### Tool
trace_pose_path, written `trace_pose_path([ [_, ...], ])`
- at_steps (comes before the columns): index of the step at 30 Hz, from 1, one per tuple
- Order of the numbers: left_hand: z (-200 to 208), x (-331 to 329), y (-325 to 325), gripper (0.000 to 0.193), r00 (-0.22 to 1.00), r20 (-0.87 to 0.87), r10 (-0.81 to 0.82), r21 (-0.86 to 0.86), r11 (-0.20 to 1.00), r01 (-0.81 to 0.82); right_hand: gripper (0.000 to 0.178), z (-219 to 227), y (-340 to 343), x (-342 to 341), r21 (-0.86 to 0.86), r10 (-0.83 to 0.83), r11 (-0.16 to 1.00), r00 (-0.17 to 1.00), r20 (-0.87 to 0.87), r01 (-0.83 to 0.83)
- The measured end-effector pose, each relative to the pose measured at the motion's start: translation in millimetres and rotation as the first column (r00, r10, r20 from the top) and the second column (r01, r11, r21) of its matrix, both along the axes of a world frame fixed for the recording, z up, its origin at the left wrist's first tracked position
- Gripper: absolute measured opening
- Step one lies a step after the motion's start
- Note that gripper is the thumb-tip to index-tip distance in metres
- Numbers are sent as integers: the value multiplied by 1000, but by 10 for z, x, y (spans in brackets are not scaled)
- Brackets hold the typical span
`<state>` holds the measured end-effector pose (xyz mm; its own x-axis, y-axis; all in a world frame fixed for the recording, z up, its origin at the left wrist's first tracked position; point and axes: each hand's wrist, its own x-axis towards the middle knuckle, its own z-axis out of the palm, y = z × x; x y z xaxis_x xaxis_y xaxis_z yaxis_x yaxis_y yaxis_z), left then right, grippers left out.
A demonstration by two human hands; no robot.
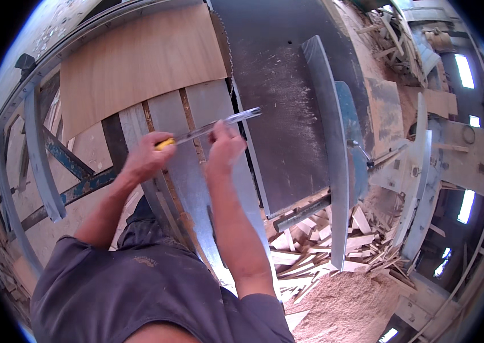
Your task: The person operates a table saw to cut a rectangular wooden board into smaller pieces. They repeatedly measure the saw fence with a tape measure, adjust the fence position, and feed the board through the saw blade to make precise cuts.
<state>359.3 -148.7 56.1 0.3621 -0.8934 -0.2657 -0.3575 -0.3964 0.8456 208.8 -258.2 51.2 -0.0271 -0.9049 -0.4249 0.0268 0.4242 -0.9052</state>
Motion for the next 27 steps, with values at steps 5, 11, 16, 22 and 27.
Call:
trace_pose_path([
  [5, -142, 777, 562, 35, 934, 358, -17, 262, 961, -83, 11, -149, -1177, -374, 9, -105, 994, 990, -96, 106],
  [11, 60, 812, 326, 32, 867, 494, 68, 336, 905, -263, 9, -272, -2146, -591, 50, -112, 991, 972, -208, 125],
  [16, -62, 627, -8, 30, 801, 598, 30, 227, 952, -205, 7, -319, -2538, -774, 133, -43, 988, 962, -271, 82],
  [22, -132, 503, -280, 29, 772, 635, -4, 242, 950, -195, 11, -396, -2735, -969, 190, -29, 978, 958, -285, 86],
  [27, -136, 505, -361, 27, 753, 658, -11, 232, 954, -189, 13, -380, -2765, -1014, 208, -21, 976, 972, -236, 71],
])
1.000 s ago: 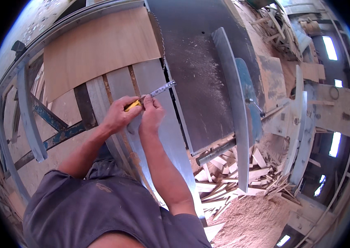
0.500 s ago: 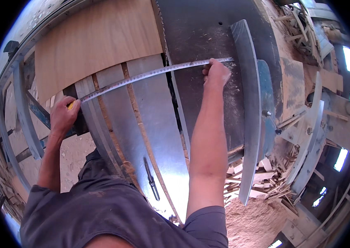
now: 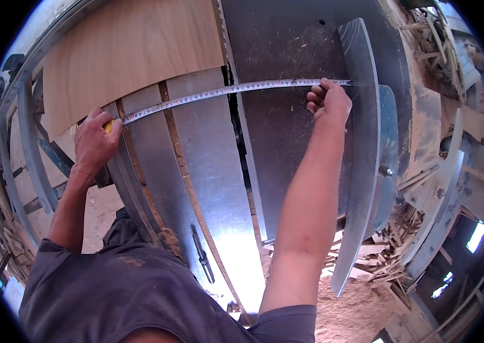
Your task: The person operates a table saw to cut a rectangular wooden board into smaller pieces. They repeatedly measure the saw fence with a tape measure, adjust the fence position, and feed the board through the saw blade to make precise cuts.
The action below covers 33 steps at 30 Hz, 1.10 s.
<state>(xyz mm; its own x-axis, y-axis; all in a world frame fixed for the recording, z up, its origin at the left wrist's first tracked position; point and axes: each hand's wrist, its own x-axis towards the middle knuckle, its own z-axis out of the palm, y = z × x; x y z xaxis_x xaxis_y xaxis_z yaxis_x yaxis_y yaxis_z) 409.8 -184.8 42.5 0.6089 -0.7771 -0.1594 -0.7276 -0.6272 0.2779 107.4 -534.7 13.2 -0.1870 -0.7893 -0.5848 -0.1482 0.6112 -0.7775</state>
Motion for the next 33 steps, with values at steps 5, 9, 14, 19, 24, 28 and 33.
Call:
trace_pose_path([
  [5, -34, 17, 5, 28, 1000, -13, 8, -31, 999, -8, 13, -60, -8, -69, -16, 30, 999, 998, 52, -29],
  [9, -50, 13, -1, 28, 1000, -14, 13, -42, 999, -13, 13, -54, -1, -73, -15, 8, 1000, 997, 82, -7],
  [14, -44, 27, 3, 27, 999, -35, 12, -63, 998, -14, 12, -82, 10, -100, -32, 5, 999, 994, 111, -1],
  [19, -62, 40, 7, 27, 999, -33, 8, -77, 997, -11, 13, -91, 19, -110, -35, -13, 999, 991, 131, 18],
  [24, -71, 44, -6, 27, 1000, -18, 13, -74, 997, -14, 14, -94, 12, -109, -39, -5, 999, 991, 136, 10],
  [28, -55, 29, -21, 26, 1000, -9, 16, -68, 998, -16, 14, -93, 5, -110, -37, -3, 999, 991, 131, 8],
  [33, -54, 23, -18, 25, 1000, -7, 5, -78, 997, -6, 15, -95, -6, -114, -37, 3, 999, 991, 137, 3],
])
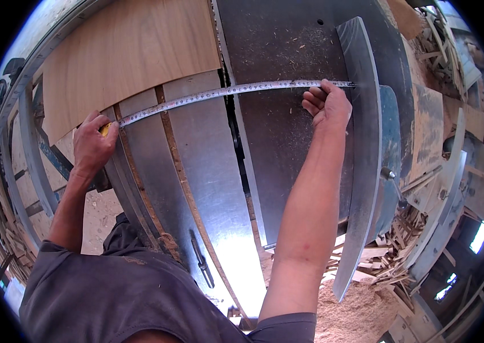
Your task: The person operates a table saw to cut a rectangular wooden board into smaller pieces. They repeatedly measure the saw fence with a tape measure, adjust the fence position, and feed the board through the saw blade to make precise cuts.
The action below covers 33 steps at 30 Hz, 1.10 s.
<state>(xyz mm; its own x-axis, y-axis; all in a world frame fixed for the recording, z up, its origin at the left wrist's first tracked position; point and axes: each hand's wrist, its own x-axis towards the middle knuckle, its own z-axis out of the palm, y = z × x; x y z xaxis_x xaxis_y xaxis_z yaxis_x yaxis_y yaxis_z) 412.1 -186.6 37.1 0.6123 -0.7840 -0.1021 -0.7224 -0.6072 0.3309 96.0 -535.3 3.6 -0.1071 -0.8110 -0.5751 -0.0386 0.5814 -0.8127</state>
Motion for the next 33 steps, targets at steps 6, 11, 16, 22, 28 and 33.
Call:
trace_pose_path([
  [6, -23, 1, 6, 25, 1000, 14, -7, -10, 1000, 7, 16, 8, 19, 12, -3, 5, 1000, 1000, 11, -5],
  [11, -7, -7, -15, 25, 1000, 2, -4, -2, 1000, 4, 17, 42, 48, 33, -1, 3, 1000, 1000, 5, -3],
  [16, -25, 9, -10, 25, 1000, -11, -4, -14, 1000, 4, 12, 37, 37, 28, 14, -3, 1000, 1000, 2, 3],
  [22, -33, 22, -18, 25, 1000, -12, -14, -18, 1000, 13, 13, 13, 11, 6, 14, 7, 1000, 1000, -2, -7],
  [28, -30, 31, -32, 24, 1000, -2, -20, -14, 1000, 20, 13, 36, 17, 25, 5, 18, 1000, 1000, -17, -18],
  [33, -20, 41, -28, 24, 1000, -8, -13, -10, 1000, 13, 15, 33, 33, 61, -9, 32, 999, 999, -7, -32],
])
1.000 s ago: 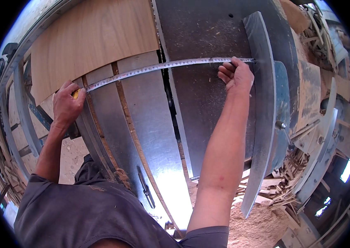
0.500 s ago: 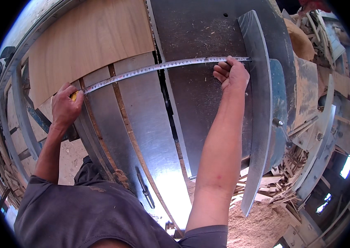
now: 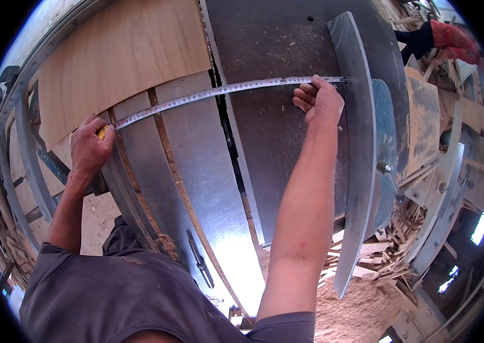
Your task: The person operates a table saw to cut a rectangular wooden board into smaller pieces. They repeatedly measure the saw fence with a tape measure, adjust the fence position, and feed the board through the saw blade to make precise cuts.
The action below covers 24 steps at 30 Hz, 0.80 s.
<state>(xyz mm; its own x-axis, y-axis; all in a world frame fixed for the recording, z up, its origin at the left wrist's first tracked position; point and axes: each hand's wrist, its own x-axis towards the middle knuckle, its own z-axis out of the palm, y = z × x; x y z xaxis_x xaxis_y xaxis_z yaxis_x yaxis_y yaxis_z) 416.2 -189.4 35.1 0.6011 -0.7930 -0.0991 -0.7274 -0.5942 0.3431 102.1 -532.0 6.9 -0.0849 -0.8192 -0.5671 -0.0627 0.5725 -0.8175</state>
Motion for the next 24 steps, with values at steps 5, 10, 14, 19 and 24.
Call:
trace_pose_path([
  [5, 28, 8, -29, 27, 1000, 17, -18, -11, 1000, 18, 20, 8, 31, 30, -38, -11, 999, 1000, 1, 11],
  [10, 43, 20, -51, 31, 995, -59, -82, -35, 996, 80, 15, 72, 150, -10, -91, -62, 994, 997, 51, 66],
  [14, 51, -9, 77, 30, 958, -252, -137, -109, 988, 113, 23, 353, 842, -430, -171, 16, 985, 991, 133, 7],
  [19, 156, -194, -242, 36, 774, -625, -105, -96, 994, 57, 18, 434, 1716, -2166, -661, -484, 740, 780, -396, 124],
  [24, 617, -1335, -1527, 33, 671, -579, -463, -338, 886, 319, 37, 596, 2272, -4374, -416, -406, 907, 127, -905, -70],
])
